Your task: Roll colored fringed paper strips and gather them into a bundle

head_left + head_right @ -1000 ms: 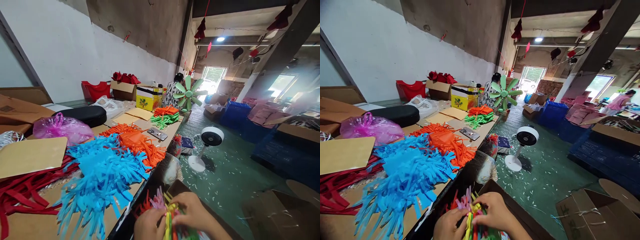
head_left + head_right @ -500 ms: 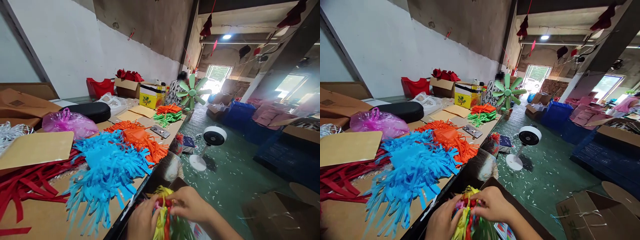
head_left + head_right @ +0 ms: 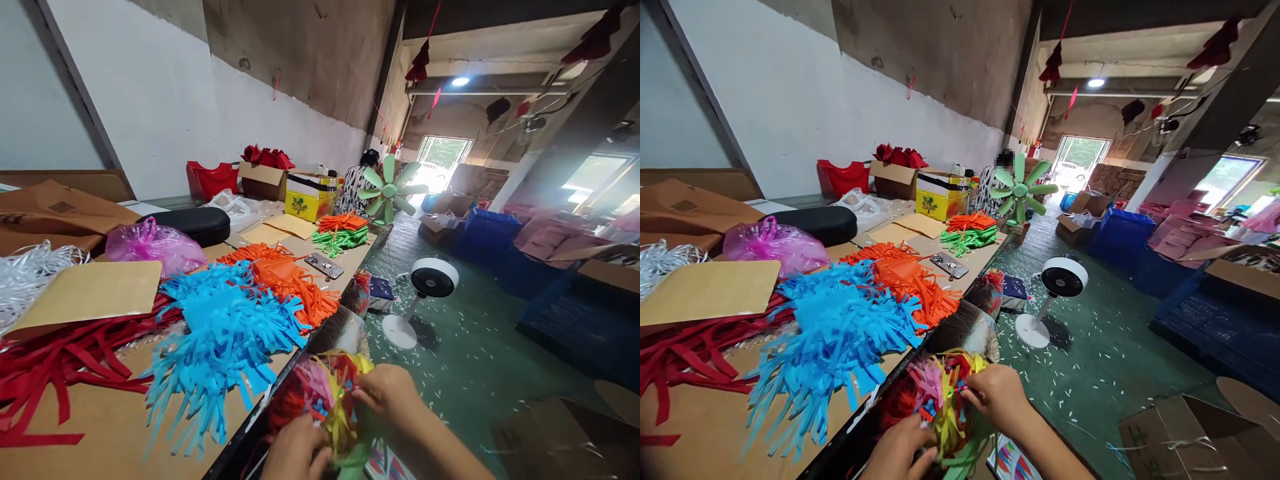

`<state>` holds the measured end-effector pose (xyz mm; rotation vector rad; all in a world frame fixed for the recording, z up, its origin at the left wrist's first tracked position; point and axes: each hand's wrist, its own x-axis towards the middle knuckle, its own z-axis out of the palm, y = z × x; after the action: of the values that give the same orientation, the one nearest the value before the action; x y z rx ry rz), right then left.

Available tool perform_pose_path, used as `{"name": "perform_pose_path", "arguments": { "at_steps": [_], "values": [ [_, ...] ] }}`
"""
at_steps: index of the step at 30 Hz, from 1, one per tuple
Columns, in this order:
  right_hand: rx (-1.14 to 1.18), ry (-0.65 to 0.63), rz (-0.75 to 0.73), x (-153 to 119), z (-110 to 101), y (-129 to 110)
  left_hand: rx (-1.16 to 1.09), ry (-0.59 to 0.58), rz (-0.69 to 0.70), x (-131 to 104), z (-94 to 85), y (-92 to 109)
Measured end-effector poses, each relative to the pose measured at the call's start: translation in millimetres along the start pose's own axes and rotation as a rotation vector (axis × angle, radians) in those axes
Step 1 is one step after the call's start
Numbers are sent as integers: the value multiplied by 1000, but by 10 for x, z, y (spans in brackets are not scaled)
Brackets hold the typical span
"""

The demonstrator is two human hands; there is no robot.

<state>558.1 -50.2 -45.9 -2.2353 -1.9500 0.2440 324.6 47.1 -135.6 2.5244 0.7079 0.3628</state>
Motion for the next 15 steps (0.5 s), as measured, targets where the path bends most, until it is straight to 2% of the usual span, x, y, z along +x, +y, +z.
{"name": "perform_pose_path", "arguments": {
  "at_steps": [6,9,12,15],
  "values": [
    [269,-58,147,-37,94,204,-176,-61,-170,41,-206,-19],
    [338,-23,243,5,273,270,-154,-99,-249,163,-203,-19],
    [452,90,394,86,580,125,-72,-94,-380,375,-105,12],
    [681,161,479,157,945,-176,-35,-85,-450,480,53,123]
  ]
}}
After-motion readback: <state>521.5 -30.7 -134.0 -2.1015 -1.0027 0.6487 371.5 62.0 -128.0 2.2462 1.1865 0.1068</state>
